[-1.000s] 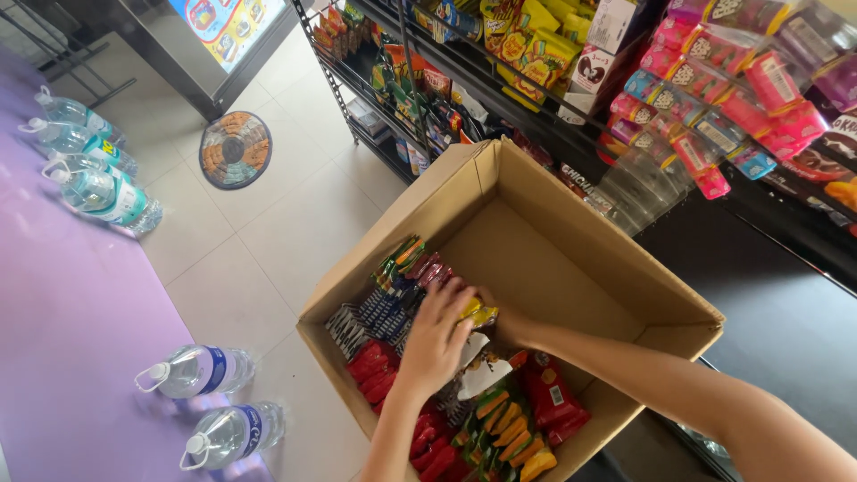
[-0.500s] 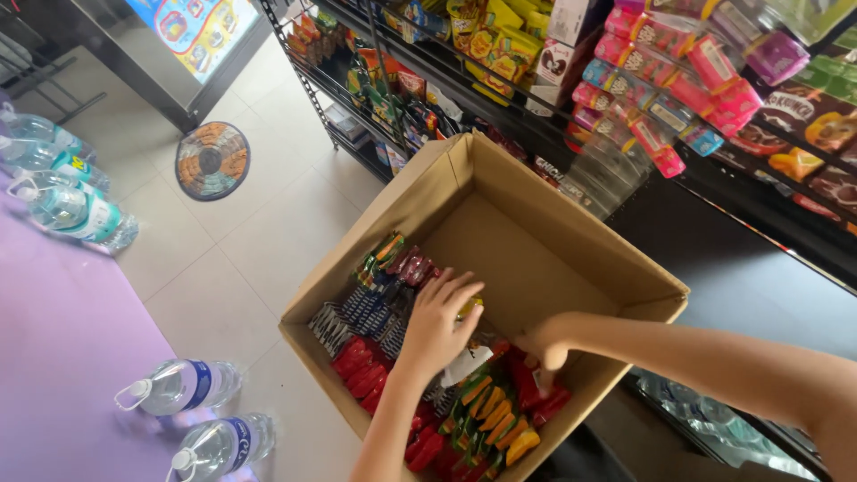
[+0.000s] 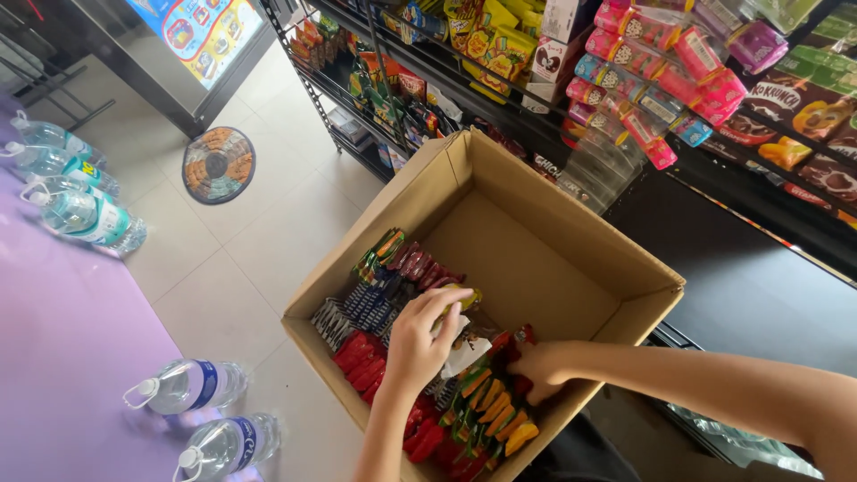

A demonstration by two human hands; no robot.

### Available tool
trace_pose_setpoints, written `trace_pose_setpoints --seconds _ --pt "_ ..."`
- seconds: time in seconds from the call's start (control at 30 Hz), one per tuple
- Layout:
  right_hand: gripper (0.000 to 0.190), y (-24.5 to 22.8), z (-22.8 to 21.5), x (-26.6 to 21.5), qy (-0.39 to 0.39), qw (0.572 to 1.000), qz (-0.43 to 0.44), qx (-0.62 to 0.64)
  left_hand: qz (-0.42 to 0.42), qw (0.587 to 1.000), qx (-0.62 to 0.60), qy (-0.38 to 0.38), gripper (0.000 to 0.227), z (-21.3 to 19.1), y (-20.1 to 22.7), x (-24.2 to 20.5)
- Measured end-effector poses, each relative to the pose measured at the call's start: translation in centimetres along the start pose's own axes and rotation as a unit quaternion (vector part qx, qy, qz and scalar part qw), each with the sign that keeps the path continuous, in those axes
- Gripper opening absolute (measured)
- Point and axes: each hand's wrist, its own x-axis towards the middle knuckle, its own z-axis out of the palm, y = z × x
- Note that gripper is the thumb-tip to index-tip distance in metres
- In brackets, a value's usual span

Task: The recorder is taking various snack items from a shelf and placing them into a cardboard box.

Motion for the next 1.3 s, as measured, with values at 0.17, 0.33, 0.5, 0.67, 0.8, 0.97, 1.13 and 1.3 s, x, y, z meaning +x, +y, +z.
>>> trace_pose_setpoints --seconds 0.17,0.33,0.5,0.67,0.8,0.97,1.13,1.3 --pt "0.063 -1.1 -5.5 -4.3 0.171 0.972 0.009 0.158 -0.067 0.996 -0.065 0.000 0.018 -0.5 -0.8 -1.3" --pt "0.081 -2.0 -4.2 -3.6 0.207 0.960 0.037 0.187 -0.078 0.995 -0.061 -0.007 0.018 -0.2 -1.2 -1.3" --pt "0.111 -3.4 -5.4 -4.8 0.190 0.954 0.062 0.225 -0.052 0.997 -0.052 -0.015 0.018 0.1 -1.0 -0.6" --pt "0.137 1.0 -4.5 -3.1 0.104 0.965 0.031 0.240 -0.049 0.997 -0.055 -0.004 0.017 0.0 -1.7 -0.9" --pt "0.145 9.9 0.6 3.2 0.078 0.977 0.020 0.196 -0.070 0.996 -0.053 -0.010 0.018 -0.8 -1.9 -1.3" --pt "0.135 8.3 -0.8 5.7 0.097 0.980 0.020 0.175 -0.108 0.991 -0.082 0.001 0.020 -1.3 -2.6 -2.1" --pt "0.126 8.5 -0.9 7.8 0.113 0.982 0.019 0.152 -0.129 0.987 -0.096 0.003 0.021 -0.9 -3.6 -3.0" --pt "0.116 7.7 -0.9 8.1 0.117 0.985 0.017 0.124 -0.161 0.983 -0.091 -0.003 0.021 0.0 -4.7 -2.9"
